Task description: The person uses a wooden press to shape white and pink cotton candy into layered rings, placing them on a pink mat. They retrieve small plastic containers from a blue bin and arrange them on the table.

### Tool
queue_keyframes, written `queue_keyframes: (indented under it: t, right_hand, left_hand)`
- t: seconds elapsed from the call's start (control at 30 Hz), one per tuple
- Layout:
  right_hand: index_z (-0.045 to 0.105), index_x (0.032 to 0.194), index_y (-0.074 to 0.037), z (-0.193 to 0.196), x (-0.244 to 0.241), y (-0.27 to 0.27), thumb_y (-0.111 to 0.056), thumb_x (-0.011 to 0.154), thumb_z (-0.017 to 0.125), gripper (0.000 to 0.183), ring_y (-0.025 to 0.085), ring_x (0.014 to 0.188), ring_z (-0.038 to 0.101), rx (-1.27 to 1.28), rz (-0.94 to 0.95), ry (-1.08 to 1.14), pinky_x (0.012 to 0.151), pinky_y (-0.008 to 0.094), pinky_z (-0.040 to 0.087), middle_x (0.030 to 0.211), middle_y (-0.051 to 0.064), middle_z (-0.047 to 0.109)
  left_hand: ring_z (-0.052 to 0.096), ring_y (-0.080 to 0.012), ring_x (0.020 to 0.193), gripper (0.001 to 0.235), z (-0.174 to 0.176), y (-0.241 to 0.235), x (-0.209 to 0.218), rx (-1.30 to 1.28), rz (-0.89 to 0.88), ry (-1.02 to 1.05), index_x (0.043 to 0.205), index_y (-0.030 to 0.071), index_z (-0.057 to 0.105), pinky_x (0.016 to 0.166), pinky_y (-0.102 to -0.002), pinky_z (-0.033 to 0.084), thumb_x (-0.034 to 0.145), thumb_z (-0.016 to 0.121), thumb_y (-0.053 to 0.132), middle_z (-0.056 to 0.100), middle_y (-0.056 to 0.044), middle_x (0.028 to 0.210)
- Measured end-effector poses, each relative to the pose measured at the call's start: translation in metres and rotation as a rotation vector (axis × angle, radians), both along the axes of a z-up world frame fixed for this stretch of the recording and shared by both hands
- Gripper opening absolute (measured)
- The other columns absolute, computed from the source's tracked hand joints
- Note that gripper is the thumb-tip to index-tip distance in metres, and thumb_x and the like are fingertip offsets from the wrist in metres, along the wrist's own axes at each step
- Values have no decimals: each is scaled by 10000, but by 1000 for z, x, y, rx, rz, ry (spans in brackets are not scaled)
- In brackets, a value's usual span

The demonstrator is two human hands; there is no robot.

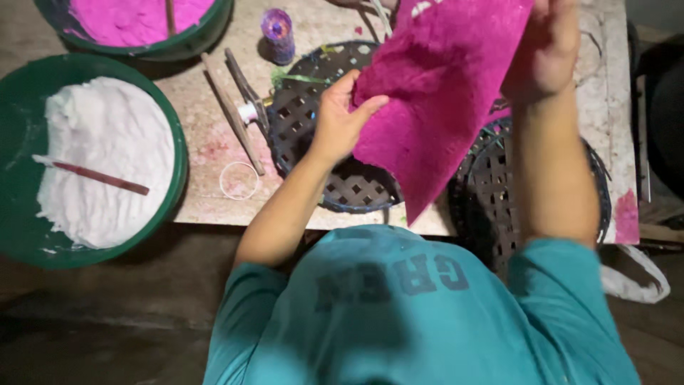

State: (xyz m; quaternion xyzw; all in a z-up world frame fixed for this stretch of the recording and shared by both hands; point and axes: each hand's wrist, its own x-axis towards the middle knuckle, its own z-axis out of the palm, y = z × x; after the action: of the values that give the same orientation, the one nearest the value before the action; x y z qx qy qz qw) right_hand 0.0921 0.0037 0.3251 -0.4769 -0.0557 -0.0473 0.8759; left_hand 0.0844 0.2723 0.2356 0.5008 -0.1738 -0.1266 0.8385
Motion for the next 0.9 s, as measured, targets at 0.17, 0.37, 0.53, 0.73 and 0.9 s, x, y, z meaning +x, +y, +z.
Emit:
queue_keyframes:
  t: [0.17,0.37,0.53,0.73,0.9]
  right_hand:
    - [660,1329,-34,-35,-17,79,-121,998,668,342,169,1059,652,-606,323,-4,916,358,580,1195,46,702]
    - [645,1282,-45,-108,-39,111,-86,1010,684,278,176,1064,645,-363,97,91,932,323,547,1210,59,676]
    - [659,1144,-28,-102,-33,78,-94,1126,583,102,195,929,644,-689,-56,-181,837,318,539,1130,105,661]
    - [510,1129,-120,-51,-47,-3,-57,1122,618,126,80,642,431,-612,-372,-319,615,228,423,864,0,462]
    - [485,1211,-101,-87,-23,-22,65,1068,657,279,86,783,455,-885,-323,31,704,237,446,955,-2,450]
  left_hand:
    - [683,-250,1062,358,-32,3,20,-349,-59,392,1304,-54,644,968,-401,547,999,661,133,718,-135,1194]
    - [426,-285,1314,617,6,7,-7,876,412,-516,1591,228,447,1187,-429,347,1017,616,77,503,-144,1408]
    - [514,-242,1241,528,39,23,-16,593,449,-513,1510,173,533,1129,-379,427,1006,528,16,579,-160,1305]
    - [518,-230,540,208,51,115,-8,799,728,-276,1203,39,701,529,-401,351,1112,542,137,545,-111,631]
    - [647,-355,677,156,-3,132,34,1075,706,-463,1089,54,653,603,-466,467,1116,618,204,641,-182,775]
